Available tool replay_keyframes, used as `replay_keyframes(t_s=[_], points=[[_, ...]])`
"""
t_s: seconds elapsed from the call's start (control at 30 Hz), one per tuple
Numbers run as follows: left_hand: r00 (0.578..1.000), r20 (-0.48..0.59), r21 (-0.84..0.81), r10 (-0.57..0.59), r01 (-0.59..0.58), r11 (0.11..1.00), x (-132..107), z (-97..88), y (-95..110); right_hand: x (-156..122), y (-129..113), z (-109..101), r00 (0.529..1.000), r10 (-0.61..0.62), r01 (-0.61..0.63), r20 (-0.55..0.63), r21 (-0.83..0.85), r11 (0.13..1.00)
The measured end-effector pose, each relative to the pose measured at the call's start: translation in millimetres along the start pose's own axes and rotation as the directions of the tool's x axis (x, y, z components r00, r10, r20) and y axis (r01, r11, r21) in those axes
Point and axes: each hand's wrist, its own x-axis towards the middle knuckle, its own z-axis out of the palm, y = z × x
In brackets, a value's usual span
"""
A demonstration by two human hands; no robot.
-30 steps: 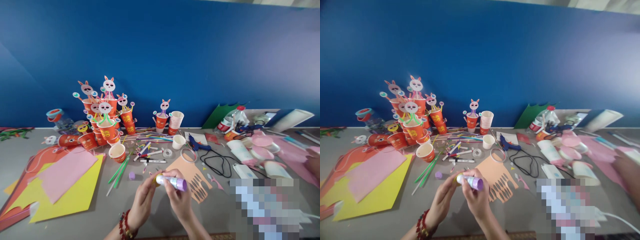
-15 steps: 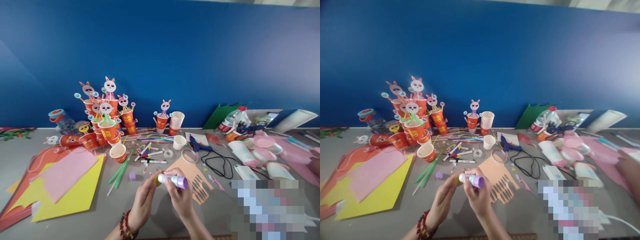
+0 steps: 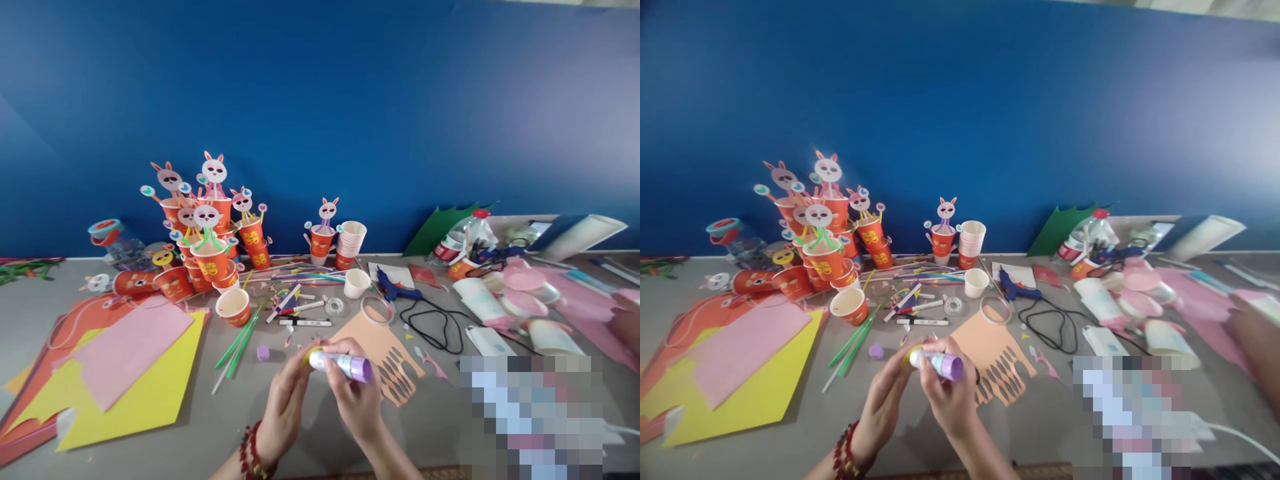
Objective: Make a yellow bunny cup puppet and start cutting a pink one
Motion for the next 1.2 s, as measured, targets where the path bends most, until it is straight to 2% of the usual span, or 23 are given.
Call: replay_keyframes(t_s=[0.1,0.23,0.43,0.6,0.8,0.93,1.2], points=[[0.999,-0.036,-0.048,-0.011,0.009,0.999,-1.6,0.6,-2.3,-1.6,2.5,-1.3,0.999,0.044,-0.044,-0.025,0.014,0.999],[0.996,-0.064,-0.127,-0.065,0.057,0.990,-5.5,1.2,-4.7,-4.1,3.4,-2.0,1.000,0.022,-0.022,-0.017,0.012,1.000],[0.994,-0.047,-0.162,-0.103,0.094,0.982,-6.7,2.5,0.8,-7.2,0.6,-1.3,0.997,0.047,-0.045,-0.056,0.034,0.998],[0.990,-0.100,-0.157,-0.098,0.082,0.984,-5.3,4.6,2.7,-7.8,-1.5,-1.4,0.995,0.064,-0.058,-0.074,0.082,0.995],[0.988,-0.072,-0.268,-0.136,0.113,0.957,-7.3,6.0,-1.8,-4.9,-6.2,0.8,0.996,0.077,-0.072,-0.034,0.122,0.990],[0.980,-0.097,-0.249,-0.176,0.148,0.957,-10.5,4.5,-4.9,-5.4,-5.1,0.0,0.985,0.165,-0.153,-0.041,0.203,0.967],[0.994,-0.028,-0.253,-0.108,0.097,0.962,-5.7,4.4,3.3,-6.3,-10.7,3.3,0.979,0.193,-0.173,-0.068,0.221,0.960]])
